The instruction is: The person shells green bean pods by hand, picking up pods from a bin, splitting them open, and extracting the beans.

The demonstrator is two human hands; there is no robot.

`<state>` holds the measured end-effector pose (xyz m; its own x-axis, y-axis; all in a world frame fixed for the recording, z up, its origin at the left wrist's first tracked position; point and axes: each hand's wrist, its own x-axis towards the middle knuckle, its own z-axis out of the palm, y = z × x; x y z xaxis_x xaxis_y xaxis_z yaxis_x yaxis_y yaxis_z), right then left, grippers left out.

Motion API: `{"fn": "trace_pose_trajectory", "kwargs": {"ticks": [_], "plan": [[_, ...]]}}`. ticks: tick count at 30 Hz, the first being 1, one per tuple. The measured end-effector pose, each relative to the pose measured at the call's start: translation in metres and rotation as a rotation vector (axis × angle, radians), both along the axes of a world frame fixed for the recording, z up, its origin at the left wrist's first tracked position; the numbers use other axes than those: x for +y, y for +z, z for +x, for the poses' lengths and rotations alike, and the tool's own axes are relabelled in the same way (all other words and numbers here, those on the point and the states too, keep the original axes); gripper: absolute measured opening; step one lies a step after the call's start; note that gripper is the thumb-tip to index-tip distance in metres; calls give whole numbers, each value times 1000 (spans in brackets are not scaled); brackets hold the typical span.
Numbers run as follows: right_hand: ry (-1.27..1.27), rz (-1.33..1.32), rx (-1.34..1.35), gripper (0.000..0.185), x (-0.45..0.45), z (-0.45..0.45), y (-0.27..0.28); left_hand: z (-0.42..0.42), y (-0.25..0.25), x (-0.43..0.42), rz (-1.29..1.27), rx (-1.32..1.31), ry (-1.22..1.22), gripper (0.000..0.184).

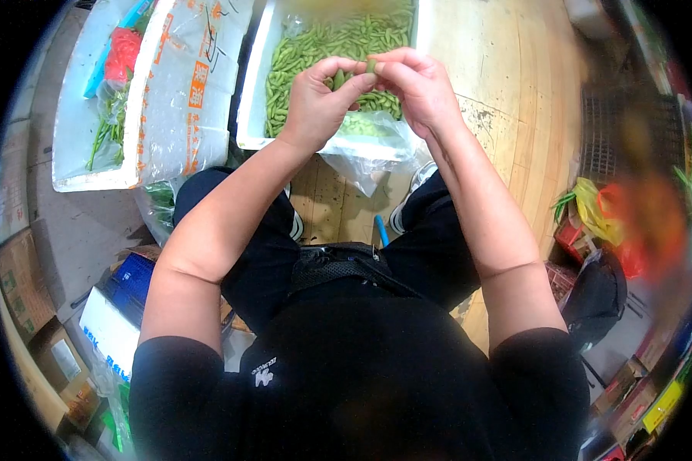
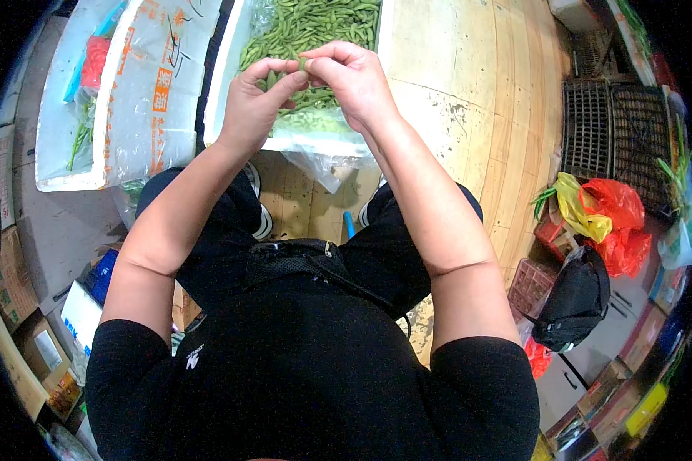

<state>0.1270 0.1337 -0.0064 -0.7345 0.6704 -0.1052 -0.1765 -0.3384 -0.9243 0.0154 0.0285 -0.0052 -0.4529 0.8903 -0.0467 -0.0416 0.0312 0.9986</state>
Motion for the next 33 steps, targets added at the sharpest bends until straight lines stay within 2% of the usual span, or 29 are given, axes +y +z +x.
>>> {"fn": "trace_pose_trajectory", "kwargs": {"ticks": [6,12,15,18,24,27,33], "plan": [[7,-179,43,8,-1,0,2,1,-3,1,5,1,20,19],[-52,-165,-6,8,-3,-3,1,5,-5,2,23,-79,50,19],[-69,469,-104,11,1,0,3,7,4,6,98,-86,136,18],[-119,668,-85,13,1,2,12,-1,6,6,83,-29,47,23],[-82,666,-131,12,4,8,11,-3,3,5,155,197,43,20],[-93,669,-145,11,3,8,14,-3,-4,7,215,230,51,19],[-136,911,-155,11,3,10,17,-1,-2,5,171,227,34,18]]}}
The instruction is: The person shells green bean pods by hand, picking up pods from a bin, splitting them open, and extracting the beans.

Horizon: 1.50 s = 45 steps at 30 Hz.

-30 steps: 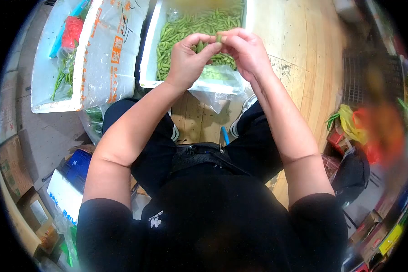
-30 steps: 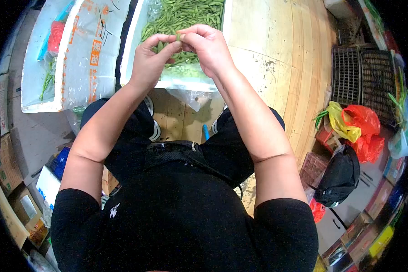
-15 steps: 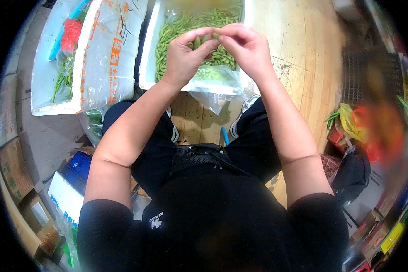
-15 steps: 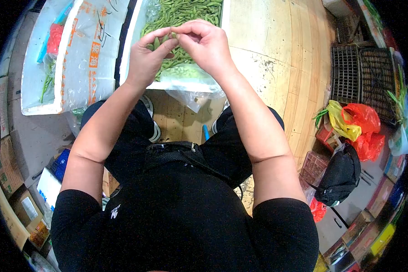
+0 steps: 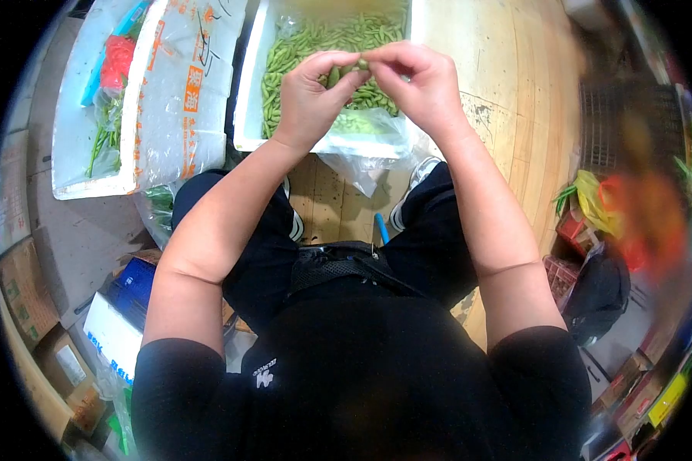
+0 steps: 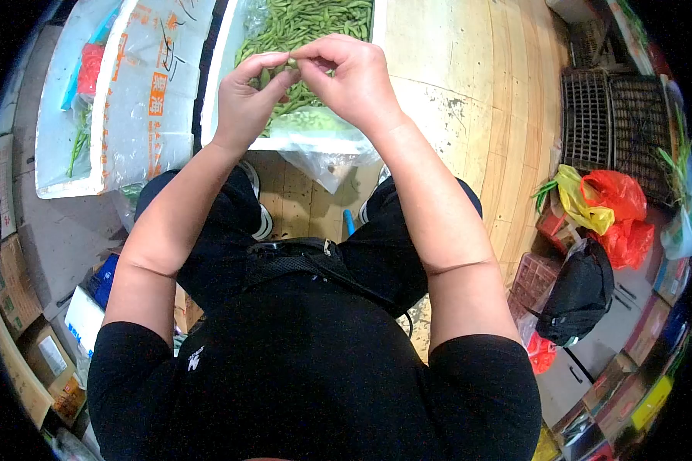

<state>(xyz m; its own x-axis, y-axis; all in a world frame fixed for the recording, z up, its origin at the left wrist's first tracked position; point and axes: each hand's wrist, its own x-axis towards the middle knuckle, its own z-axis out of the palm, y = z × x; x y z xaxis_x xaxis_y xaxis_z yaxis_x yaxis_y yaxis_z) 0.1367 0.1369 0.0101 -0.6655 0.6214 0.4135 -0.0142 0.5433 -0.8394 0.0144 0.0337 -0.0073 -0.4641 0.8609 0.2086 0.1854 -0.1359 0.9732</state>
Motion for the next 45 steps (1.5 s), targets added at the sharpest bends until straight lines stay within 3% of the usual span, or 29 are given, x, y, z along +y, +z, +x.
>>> {"fn": "trace_pose_trajectory", "kwargs": {"ticks": [12,24,33,36,39,45], "plan": [[-23,186,-100,11,-5,0,5,-4,-3,-3,-1,351,29,18],[-52,39,-177,13,-4,-1,5,3,-9,0,42,247,59,13],[0,-296,-206,7,12,3,4,5,10,-3,-195,-280,-120,27],[82,-603,-1,6,16,1,-6,1,12,-2,-155,-424,-120,31],[124,-725,46,6,16,1,-3,0,12,-3,-148,-538,-126,28],[82,-535,-56,8,12,-2,-4,-4,7,-4,-184,-601,-170,25]]}}
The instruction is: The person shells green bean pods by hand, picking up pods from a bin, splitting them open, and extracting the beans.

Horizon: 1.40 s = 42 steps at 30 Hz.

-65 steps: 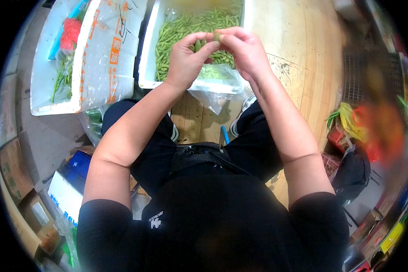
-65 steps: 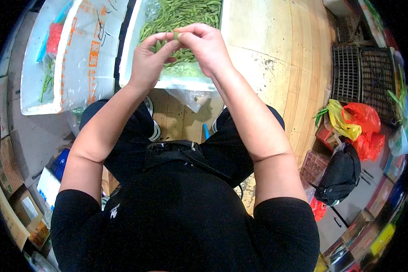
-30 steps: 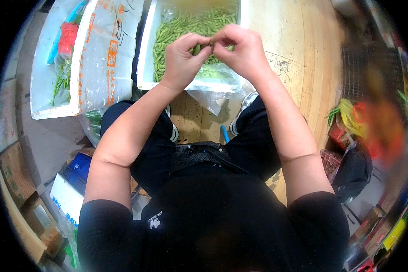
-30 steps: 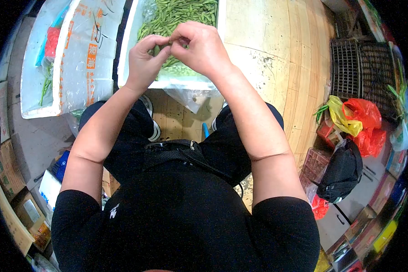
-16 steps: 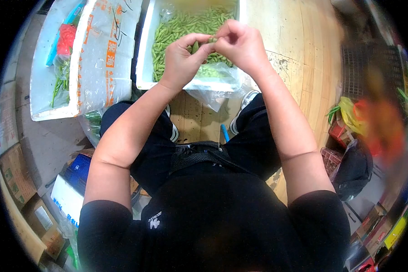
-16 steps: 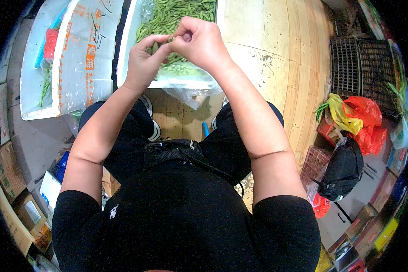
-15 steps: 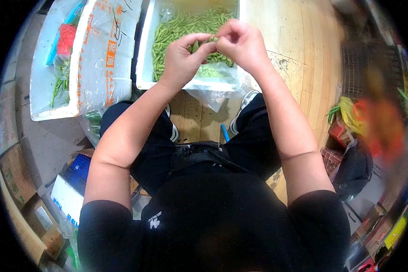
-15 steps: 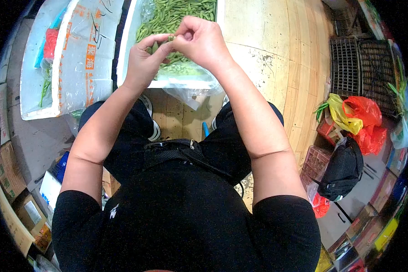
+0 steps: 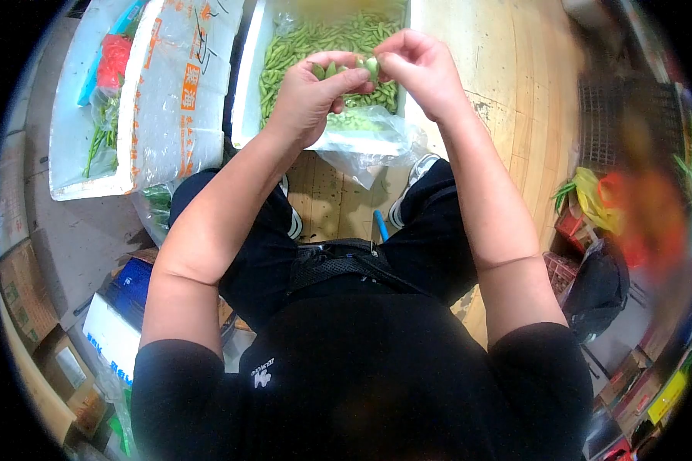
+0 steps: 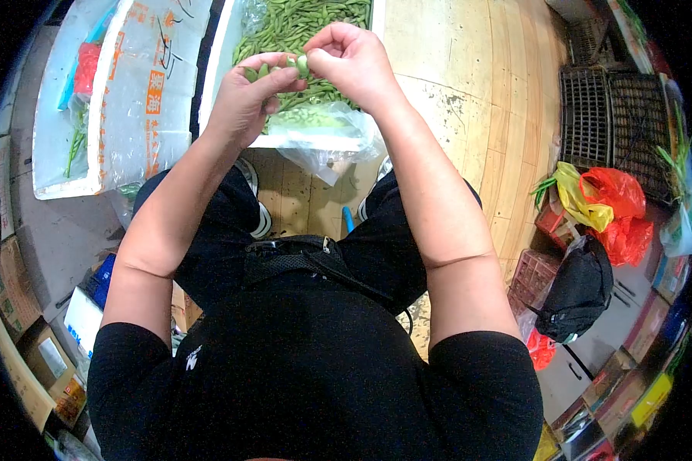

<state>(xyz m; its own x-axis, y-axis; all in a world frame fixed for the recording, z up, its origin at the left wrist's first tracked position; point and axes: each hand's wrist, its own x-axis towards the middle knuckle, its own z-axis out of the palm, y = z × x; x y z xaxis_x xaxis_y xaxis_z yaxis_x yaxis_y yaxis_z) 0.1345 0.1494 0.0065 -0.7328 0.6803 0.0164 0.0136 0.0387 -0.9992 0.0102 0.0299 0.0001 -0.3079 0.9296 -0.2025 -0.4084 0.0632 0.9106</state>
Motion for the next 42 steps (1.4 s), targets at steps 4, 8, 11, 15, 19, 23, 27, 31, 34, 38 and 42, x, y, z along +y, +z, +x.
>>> {"fn": "trace_pose_trajectory", "kwargs": {"ticks": [4,8,11,15,19,23,27,31,34,38,42], "plan": [[29,219,-29,15,-4,0,-3,-2,-5,2,-26,42,39,26],[96,339,-158,19,-9,3,5,-2,-5,3,-20,66,83,27],[94,335,-212,21,-10,4,6,1,-4,4,-13,28,115,27],[87,419,-243,20,-12,5,9,-3,-7,4,-82,-36,105,26],[96,461,-151,18,-11,4,6,-9,-6,5,-100,-185,58,24],[45,590,-56,16,-12,1,2,-12,-9,5,-119,-306,27,21],[24,449,42,15,-9,-1,-7,-9,-5,4,-145,-366,74,15],[12,-134,189,20,-5,-3,-4,-15,-9,3,-146,-348,95,18],[-36,-489,237,18,-3,-4,-3,-17,-11,2,-151,-349,102,20],[-14,-749,251,19,-2,-5,-5,-16,-10,2,-192,-302,134,21],[140,-695,154,23,-5,-8,-19,-16,-10,2,-213,-236,90,22]]}}
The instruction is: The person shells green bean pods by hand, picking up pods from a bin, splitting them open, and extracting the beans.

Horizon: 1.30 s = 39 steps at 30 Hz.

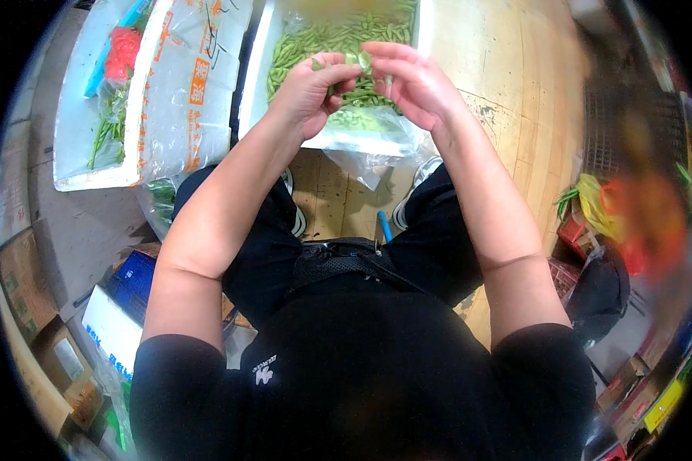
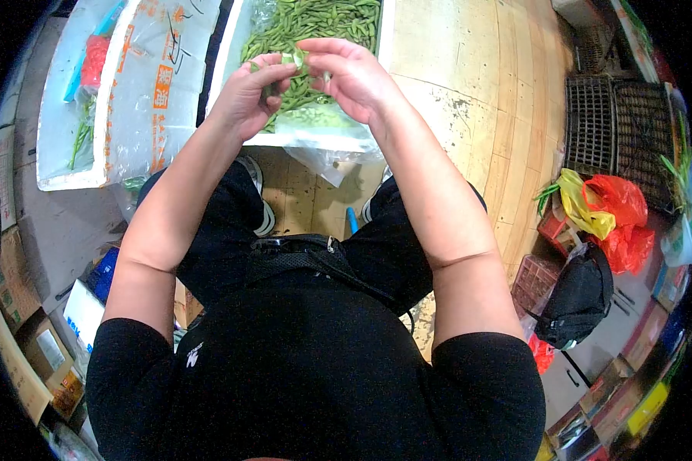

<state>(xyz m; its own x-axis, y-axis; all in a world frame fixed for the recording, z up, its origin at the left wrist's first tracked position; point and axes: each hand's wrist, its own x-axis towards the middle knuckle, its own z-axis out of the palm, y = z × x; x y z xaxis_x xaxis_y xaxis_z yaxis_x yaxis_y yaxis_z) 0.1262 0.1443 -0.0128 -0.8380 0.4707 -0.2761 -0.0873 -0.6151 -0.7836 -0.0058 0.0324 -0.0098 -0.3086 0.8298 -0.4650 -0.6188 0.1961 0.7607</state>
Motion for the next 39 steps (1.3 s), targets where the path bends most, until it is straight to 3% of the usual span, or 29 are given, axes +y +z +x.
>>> {"fn": "trace_pose_trajectory", "kwargs": {"ticks": [3,9,16,19,20,21,23,24,28,29,31,34,37,39], "plan": [[65,86,-101,29,-8,-2,10,-2,-4,0,1,-6,-85,22],[108,97,-87,19,2,2,3,1,-3,-1,17,20,-120,20],[-110,-72,-19,15,13,8,1,-12,-1,-2,26,-290,5,26],[-84,-78,18,12,10,-6,16,-18,-4,-1,66,-413,88,31],[-72,-85,39,12,5,-19,25,-18,-5,1,43,-349,101,36],[-44,-72,56,13,-3,-37,36,-16,1,-1,-5,-294,112,33],[20,-16,101,15,-29,-79,65,-19,-4,-8,139,-263,41,19],[49,12,122,16,-44,-101,78,-15,10,-4,65,-264,119,15],[150,349,201,18,-103,-183,107,-21,48,-45,317,-208,-4,21],[195,538,164,22,-117,-198,112,-29,3,-26,389,-553,7,21],[248,917,119,29,-133,-210,110,-30,-15,-15,404,-586,45,29],[279,946,41,28,-131,-190,116,-34,-20,-11,331,-354,78,29],[74,919,36,22,-105,-149,106,-38,-3,-18,492,-275,84,24],[-9,783,-96,20,-76,-114,91,-35,15,-12,272,-94,129,21]]}}
